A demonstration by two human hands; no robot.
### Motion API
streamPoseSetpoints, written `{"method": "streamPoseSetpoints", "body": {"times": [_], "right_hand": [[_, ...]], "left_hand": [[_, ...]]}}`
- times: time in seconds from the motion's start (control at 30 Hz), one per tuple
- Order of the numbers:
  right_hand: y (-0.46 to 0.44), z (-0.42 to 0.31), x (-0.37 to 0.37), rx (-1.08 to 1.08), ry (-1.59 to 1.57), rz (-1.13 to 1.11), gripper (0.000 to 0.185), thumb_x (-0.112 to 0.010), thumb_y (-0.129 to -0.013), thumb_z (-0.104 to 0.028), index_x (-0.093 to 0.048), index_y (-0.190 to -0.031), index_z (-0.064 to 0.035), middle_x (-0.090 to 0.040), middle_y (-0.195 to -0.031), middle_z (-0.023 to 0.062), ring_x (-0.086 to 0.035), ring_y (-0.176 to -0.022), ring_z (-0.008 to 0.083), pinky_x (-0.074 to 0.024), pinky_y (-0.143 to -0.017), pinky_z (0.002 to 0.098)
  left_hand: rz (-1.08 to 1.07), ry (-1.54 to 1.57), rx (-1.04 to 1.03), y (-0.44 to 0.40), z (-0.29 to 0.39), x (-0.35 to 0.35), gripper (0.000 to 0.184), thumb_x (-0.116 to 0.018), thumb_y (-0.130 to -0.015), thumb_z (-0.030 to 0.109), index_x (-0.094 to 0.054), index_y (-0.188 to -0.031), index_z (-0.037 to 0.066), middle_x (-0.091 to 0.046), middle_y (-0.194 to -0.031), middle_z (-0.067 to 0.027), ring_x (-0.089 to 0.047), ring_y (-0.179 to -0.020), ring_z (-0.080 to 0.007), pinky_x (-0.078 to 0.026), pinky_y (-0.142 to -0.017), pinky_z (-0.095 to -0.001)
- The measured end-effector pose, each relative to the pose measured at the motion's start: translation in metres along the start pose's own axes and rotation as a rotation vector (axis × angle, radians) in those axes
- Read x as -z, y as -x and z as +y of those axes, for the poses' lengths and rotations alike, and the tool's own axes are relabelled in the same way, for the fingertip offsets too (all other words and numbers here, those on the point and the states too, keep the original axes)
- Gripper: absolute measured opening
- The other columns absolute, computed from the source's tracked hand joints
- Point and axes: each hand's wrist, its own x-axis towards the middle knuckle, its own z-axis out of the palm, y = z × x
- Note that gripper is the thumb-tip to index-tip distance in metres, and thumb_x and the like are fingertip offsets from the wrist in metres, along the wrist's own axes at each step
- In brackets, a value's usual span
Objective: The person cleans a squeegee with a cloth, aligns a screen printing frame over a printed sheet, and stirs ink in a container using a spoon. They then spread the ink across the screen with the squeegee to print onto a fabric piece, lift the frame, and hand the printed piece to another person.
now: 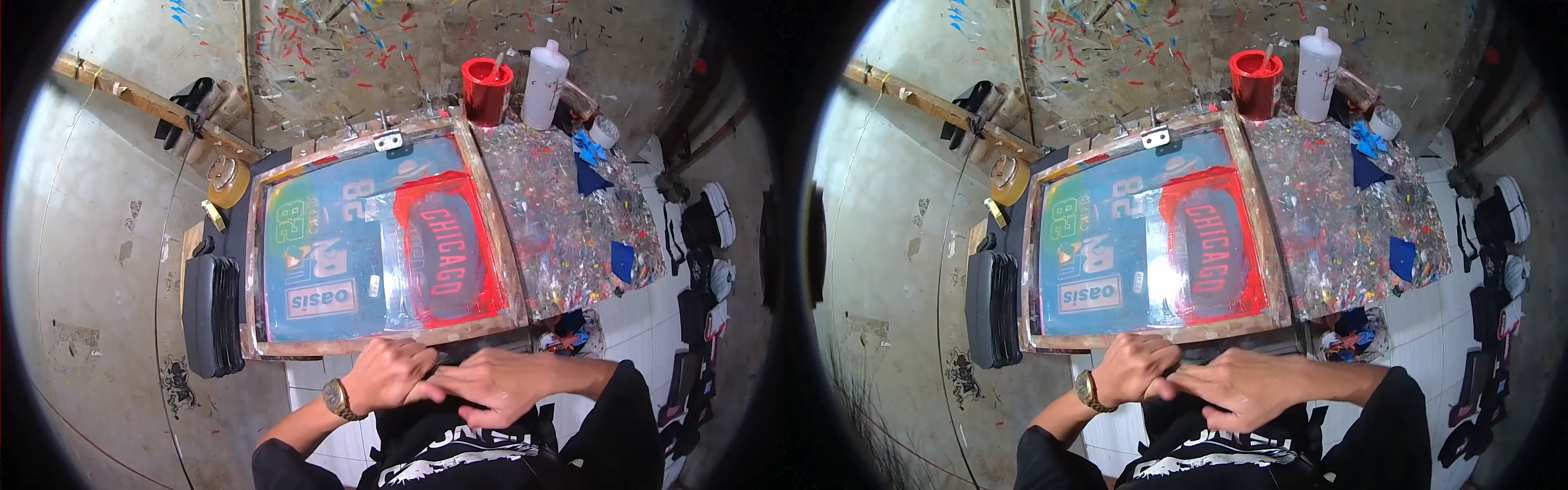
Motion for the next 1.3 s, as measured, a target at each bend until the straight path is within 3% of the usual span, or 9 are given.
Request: {"method": "streamPoseSetpoints", "body": {"times": [0.17,0.23,0.4,0.57,0.73,0.9,1.1,1.17,1.3], "right_hand": [[0.006,0.002,-0.039,0.075,-0.651,0.059,0.089,-0.063,-0.09,-0.019,-0.015,-0.161,0.005,-0.062,-0.128,0.0241,-0.062,-0.072,0.0215,-0.0533,-0.072,0.0347],[0.012,-0.021,-0.031,-0.066,-1.635,0.216,0.091,-0.063,-0.091,-0.022,-0.013,-0.164,0.0014,-0.051,-0.15,0.0266,-0.063,-0.072,0.0191,-0.0535,-0.075,0.0307],[0.01,-0.005,-0.014,-0.089,-0.033,0.256,0.081,-0.064,-0.083,-0.019,-0.037,-0.16,-0.0119,-0.07,-0.075,0.0123,-0.067,-0.061,0.0262,-0.0552,-0.058,0.0384],[-0.002,-0.004,-0.006,-0.189,0.602,0.068,0.025,-0.065,-0.086,-0.027,-0.061,-0.082,-0.0024,-0.062,-0.065,0.015,-0.064,-0.054,0.0334,-0.0515,-0.051,0.0468],[-0.011,0.001,-0.029,-0.229,-0.88,-0.018,0.032,-0.062,-0.084,-0.016,-0.05,-0.109,0.001,-0.063,-0.076,0.0134,-0.058,-0.058,0.0216,-0.0486,-0.054,0.0372],[-0.007,-0.011,-0.056,0.114,-2.068,0.092,0.104,-0.06,-0.076,-0.018,-0.007,-0.166,-0.0139,-0.055,-0.086,0.0133,-0.046,-0.061,0.0181,-0.0389,-0.052,0.028],[0.012,0.018,-0.014,0.099,-1.702,0.46,0.096,-0.059,-0.088,-0.029,-0.005,-0.167,-0.0161,-0.055,-0.095,0.0121,-0.053,-0.072,0.0218,-0.0464,-0.067,0.0318],[0.004,0.026,-0.018,0.084,-1.662,0.464,0.087,-0.057,-0.095,-0.029,-0.012,-0.167,-0.0135,-0.057,-0.101,0.0116,-0.056,-0.08,0.0216,-0.048,-0.073,0.0309],[-0.019,0.03,-0.023,-0.281,-0.192,0.915,0.068,-0.057,-0.106,-0.035,-0.033,-0.159,-0.001,-0.045,-0.144,0.0179,-0.046,-0.135,0.0274,-0.0384,-0.111,0.0402]], "left_hand": [[0.17,-0.253,-0.221,0.01,-0.003,0.02,0.07,-0.047,-0.086,0.078,-0.047,-0.066,0.011,-0.042,-0.059,-0.0031,-0.051,-0.051,-0.021,-0.04,-0.046,-0.0339],[0.346,-0.326,-0.086,0.026,-0.017,0.036,0.074,-0.037,-0.095,0.076,-0.046,-0.064,0.009,-0.044,-0.058,-0.0042,-0.052,-0.05,-0.0219,-0.04,-0.046,-0.0338],[0.543,0.08,0.105,-0.009,0.02,0.023,0.063,-0.034,-0.11,0.049,-0.057,-0.077,0.001,-0.051,-0.065,-0.0133,-0.057,-0.055,-0.0314,-0.045,-0.05,-0.0387],[0.032,-0.039,0.128,-0.011,0.031,0.011,0.042,-0.06,-0.1,0.042,-0.056,-0.079,0.006,-0.053,-0.068,-0.009,-0.06,-0.061,-0.0272,-0.045,-0.051,-0.0391],[0.136,-0.33,-0.197,-0.008,0.008,0.025,0.047,-0.06,-0.097,0.049,-0.052,-0.072,0.01,-0.042,-0.062,-0.0024,-0.053,-0.054,-0.0195,-0.042,-0.048,-0.0342],[0.339,-0.472,-0.367,-0.003,-0.03,0.048,0.047,-0.058,-0.102,0.044,-0.052,-0.068,0.012,-0.046,-0.058,-0.0015,-0.053,-0.049,-0.017,-0.04,-0.043,-0.0333],[0.512,0.45,0.48,-0.007,-0.026,0.016,0.037,-0.04,-0.112,0.021,-0.052,-0.085,-0.001,-0.047,-0.064,-0.0058,-0.049,-0.057,-0.0148,-0.043,-0.057,-0.0311],[0.556,1.078,0.422,-0.016,-0.022,-0.008,0.03,-0.034,-0.114,0.028,-0.05,-0.107,0.004,-0.06,-0.101,-0.0091,-0.055,-0.085,-0.0144,-0.047,-0.081,-0.03],[0.722,1.398,0.251,-0.049,0.017,-0.03,0.036,-0.031,-0.113,0.034,-0.046,-0.128,0.005,-0.029,-0.163,-0.0283,-0.031,-0.152,-0.0337,-0.028,-0.121,-0.0477]]}}
